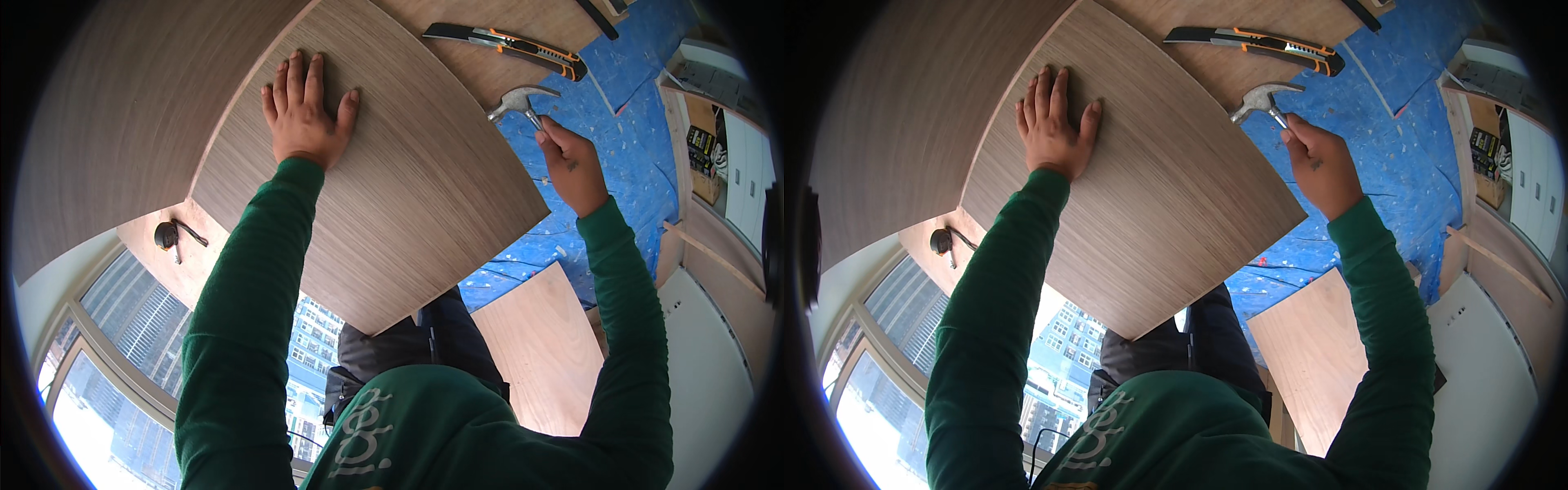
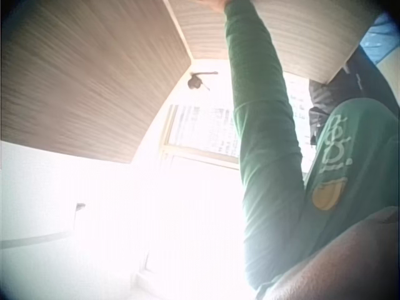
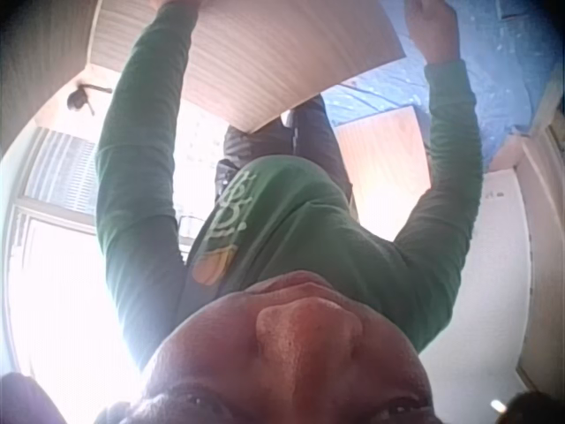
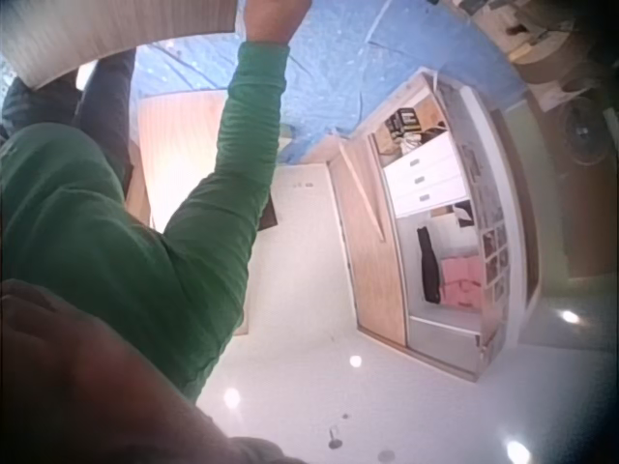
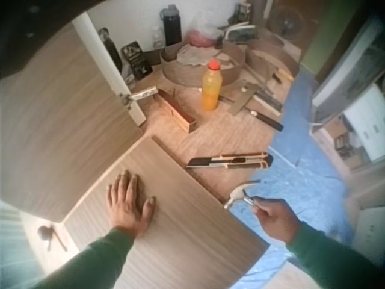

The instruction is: The person assembles a wooden cabinet by positioning a panel, applying glue, and tapping it into place with a hammer. They then use a wooden block to align and secure the panel edges.

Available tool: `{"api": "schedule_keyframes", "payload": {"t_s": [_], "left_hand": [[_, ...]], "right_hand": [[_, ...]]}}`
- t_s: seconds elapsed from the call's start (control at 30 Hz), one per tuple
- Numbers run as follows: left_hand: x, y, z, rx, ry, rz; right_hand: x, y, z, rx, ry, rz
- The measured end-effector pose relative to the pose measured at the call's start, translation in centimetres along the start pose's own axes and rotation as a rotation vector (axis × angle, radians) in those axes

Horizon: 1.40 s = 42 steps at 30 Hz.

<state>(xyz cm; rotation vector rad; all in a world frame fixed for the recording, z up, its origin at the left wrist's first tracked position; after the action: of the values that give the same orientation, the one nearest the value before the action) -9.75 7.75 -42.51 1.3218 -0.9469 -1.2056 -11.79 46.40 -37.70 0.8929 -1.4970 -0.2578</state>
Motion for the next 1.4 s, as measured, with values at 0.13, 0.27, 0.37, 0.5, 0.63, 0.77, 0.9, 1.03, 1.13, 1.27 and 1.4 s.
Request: {"api": "schedule_keyframes", "payload": {"t_s": [0.13, 0.27, 0.37, 0.5, 0.63, 0.77, 0.9, 1.03, 1.13, 1.27, 1.4], "left_hand": [[0.0, 0.0, 0.0, 0.007, 0.004, 0.001], [0.0, -0.2, 0.0, 0.014, 0.006, 0.011], [0.1, -0.3, 0.0, 0.035, 0.014, 0.023], [0.2, -0.3, 0.1, 0.034, 0.014, 0.028], [0.1, -0.1, 0.0, 0.038, 0.016, 0.028], [0.1, -0.1, 0.1, 0.03, 0.012, 0.024], [0.3, -0.2, -0.1, 0.01, 0.006, 0.026], [0.2, -0.4, -0.1, 0.005, 0.013, 0.026], [0.2, -0.2, 0.0, 0.017, 0.013, 0.036], [0.1, 0.0, 0.1, 0.018, 0.016, 0.027], [0.1, 0.0, 0.0, 0.02, 0.014, 0.022]], "right_hand": [[-0.1, 0.0, -0.2, -0.017, 0.048, -0.018], [0.2, 0.3, -0.9, 0.046, -0.038, -0.026], [0.7, 0.6, -1.5, 0.049, 0.011, -0.082], [0.7, 0.5, -2.1, -0.004, 0.042, -0.103], [-0.7, 0.6, -2.0, -0.014, 0.093, -0.103], [-2.4, -0.5, -3.9, 0.137, 0.095, -0.234], [-3.2, -1.2, -5.8, 0.055, 0.077, -0.265], [-3.0, 1.8, -4.4, -0.066, -0.164, -0.121], [-1.5, 3.0, -3.1, -0.001, -0.228, 0.123], [-0.5, 2.5, -2.1, 0.123, -0.314, 0.209], [-1.3, 1.1, -1.8, 0.14, -0.291, 0.21]]}}
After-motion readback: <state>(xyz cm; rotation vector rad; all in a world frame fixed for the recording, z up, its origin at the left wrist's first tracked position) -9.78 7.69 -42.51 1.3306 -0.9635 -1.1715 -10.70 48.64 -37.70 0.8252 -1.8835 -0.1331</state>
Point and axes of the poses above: each hand's wrist, its own z-axis towards the middle knuckle, its own y-axis out of the back of the hand, x = y × z, the point moved 2 cm from there along z, towards the middle knuckle, and after that the axes turned 5 degrees about y, right-handed, at the moved point
